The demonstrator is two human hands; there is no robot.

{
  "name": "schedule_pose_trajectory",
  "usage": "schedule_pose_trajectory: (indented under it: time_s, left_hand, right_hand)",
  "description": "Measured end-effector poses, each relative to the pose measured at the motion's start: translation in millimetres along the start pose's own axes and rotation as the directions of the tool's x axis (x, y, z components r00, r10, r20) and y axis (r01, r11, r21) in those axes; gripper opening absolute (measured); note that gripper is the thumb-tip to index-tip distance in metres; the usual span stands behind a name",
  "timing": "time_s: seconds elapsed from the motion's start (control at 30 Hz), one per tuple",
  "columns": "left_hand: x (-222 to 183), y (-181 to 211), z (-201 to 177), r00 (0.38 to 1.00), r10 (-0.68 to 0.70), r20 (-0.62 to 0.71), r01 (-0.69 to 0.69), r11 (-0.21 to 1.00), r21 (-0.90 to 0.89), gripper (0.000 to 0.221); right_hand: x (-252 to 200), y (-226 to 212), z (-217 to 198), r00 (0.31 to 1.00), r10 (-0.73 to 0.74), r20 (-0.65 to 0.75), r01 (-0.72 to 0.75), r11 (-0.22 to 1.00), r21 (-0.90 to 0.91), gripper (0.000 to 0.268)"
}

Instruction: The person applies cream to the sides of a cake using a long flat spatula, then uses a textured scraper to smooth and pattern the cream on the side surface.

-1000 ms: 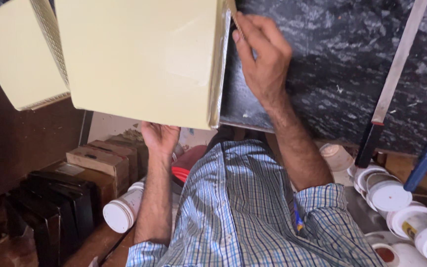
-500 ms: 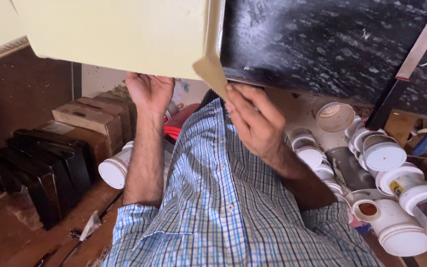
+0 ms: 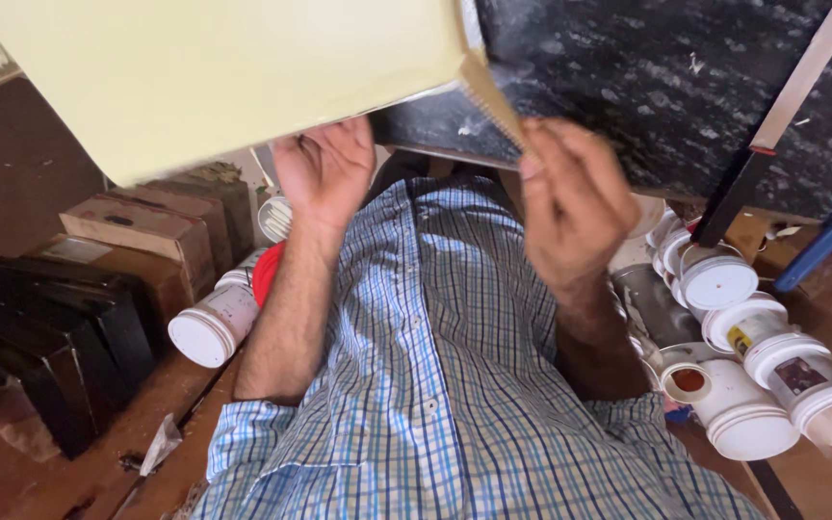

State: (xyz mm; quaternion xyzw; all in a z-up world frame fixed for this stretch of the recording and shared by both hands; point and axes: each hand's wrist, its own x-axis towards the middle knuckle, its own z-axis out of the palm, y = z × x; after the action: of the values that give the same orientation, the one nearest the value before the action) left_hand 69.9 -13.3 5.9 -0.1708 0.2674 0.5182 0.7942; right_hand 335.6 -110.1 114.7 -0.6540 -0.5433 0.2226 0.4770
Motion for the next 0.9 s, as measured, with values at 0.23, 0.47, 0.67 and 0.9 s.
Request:
schedule_pose_trajectory:
  time_s: [0.23,0.47,0.67,0.9]
  left_hand:
    - [7,-18,-2,0.991,-0.129,-0.039,0.134,0.954,0.269,0.051]
    - [-6,52,-55,0.970,0.242,0.017,-0.218,0.842,0.493,0.054]
    - [-24,59,-22,0.956,0.246,-0.158,-0.213,0.956,0.200,0.045]
    - [-20,42,-17,0.988,0.144,-0.062,-0.141,0.989,0.052,0.038]
  right_hand:
    - [61,36,1,0.986,-0.070,-0.152,0.053,0.992,-0.116,0.017]
    - [120,52,27,0.970,-0.061,-0.234,0.050,0.997,-0.055,0.018]
    - [159,58,61,0.933,-0.175,-0.314,0.178,0.984,-0.018,0.023]
    - [141,43,62,0.954,-0.220,-0.203,0.216,0.975,-0.041,0.023]
